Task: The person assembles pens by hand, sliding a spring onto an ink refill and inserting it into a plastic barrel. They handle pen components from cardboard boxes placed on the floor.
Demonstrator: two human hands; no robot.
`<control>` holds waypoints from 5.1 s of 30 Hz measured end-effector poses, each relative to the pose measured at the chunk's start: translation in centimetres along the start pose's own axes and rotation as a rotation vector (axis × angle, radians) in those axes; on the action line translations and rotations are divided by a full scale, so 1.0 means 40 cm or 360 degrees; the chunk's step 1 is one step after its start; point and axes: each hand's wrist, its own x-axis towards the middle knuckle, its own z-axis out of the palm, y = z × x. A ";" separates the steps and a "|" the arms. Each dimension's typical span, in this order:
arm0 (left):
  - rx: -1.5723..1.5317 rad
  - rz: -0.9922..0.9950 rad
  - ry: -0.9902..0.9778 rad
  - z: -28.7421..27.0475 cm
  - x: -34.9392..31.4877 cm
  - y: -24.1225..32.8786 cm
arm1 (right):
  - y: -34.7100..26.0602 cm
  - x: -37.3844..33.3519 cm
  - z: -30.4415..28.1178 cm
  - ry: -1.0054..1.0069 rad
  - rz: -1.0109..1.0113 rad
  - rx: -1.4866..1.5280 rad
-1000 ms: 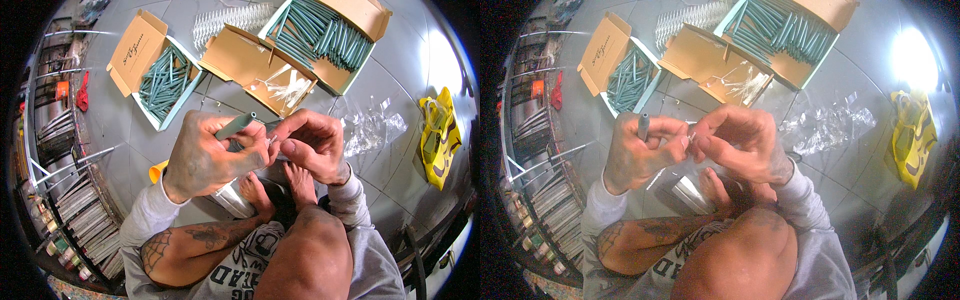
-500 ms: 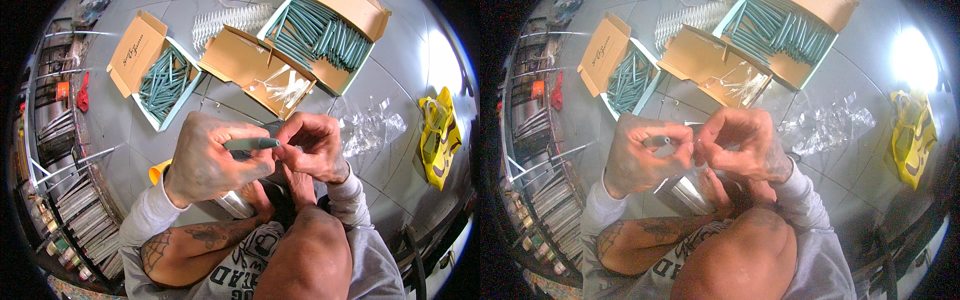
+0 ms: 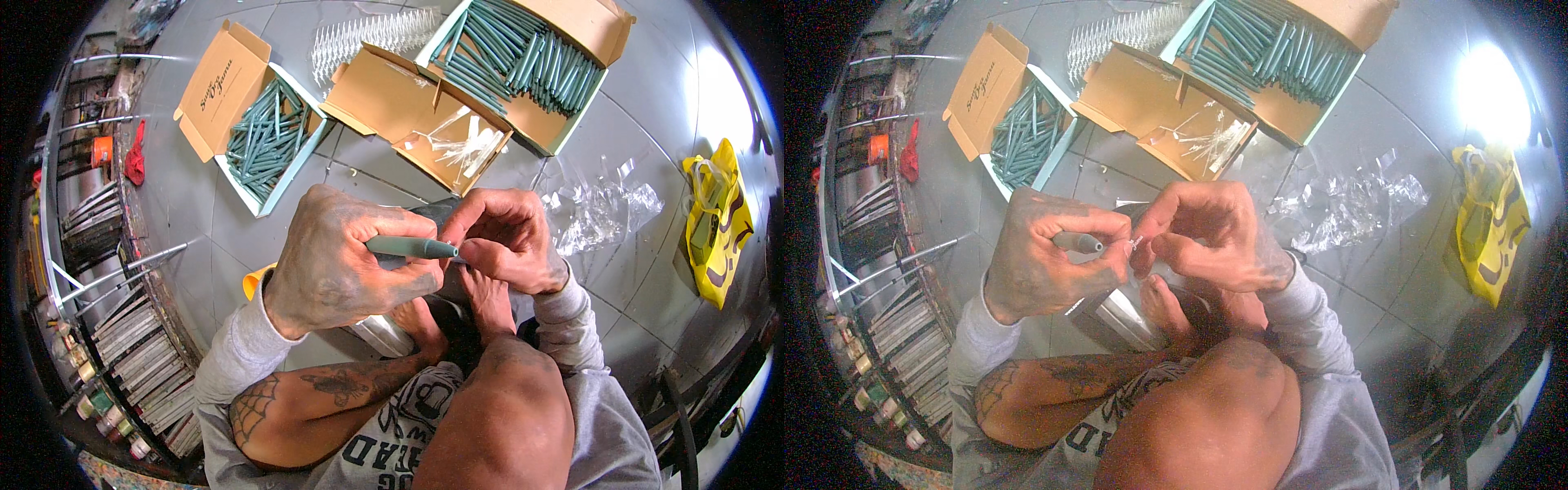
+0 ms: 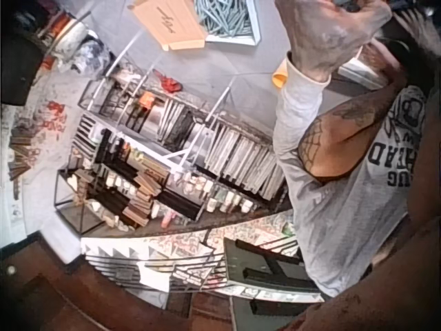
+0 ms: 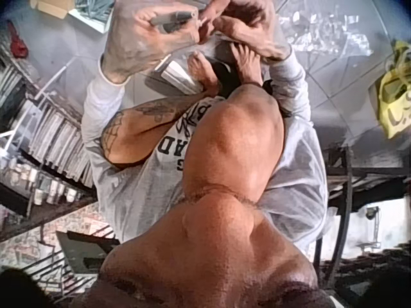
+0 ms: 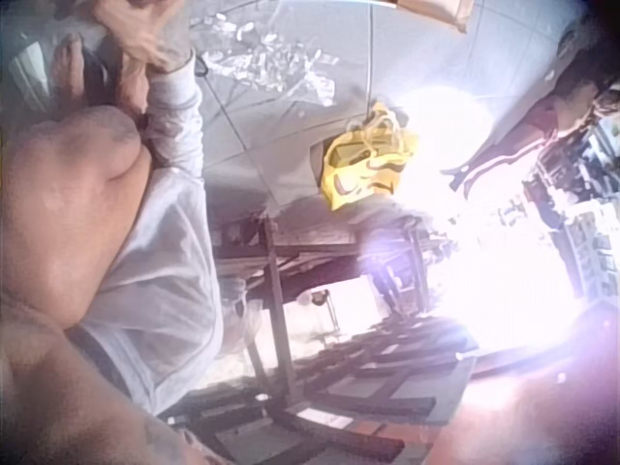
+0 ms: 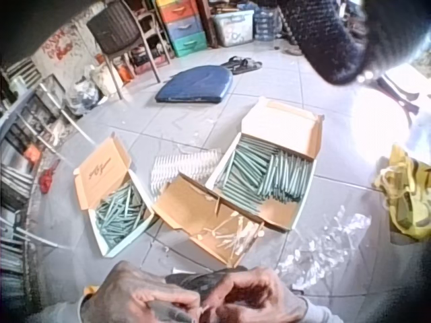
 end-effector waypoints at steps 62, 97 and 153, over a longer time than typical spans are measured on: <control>0.0151 0.0017 0.0402 0.019 0.007 0.039 | 0.035 -0.002 0.076 0.0983 -0.1093 -0.1483; 0.0200 0.0072 0.0460 0.025 0.010 0.028 | 0.041 -0.015 0.070 0.0784 -0.1055 -0.1283; 0.0428 0.0371 0.0593 0.026 0.027 0.023 | 0.037 -0.005 0.082 0.0849 -0.0716 -0.0973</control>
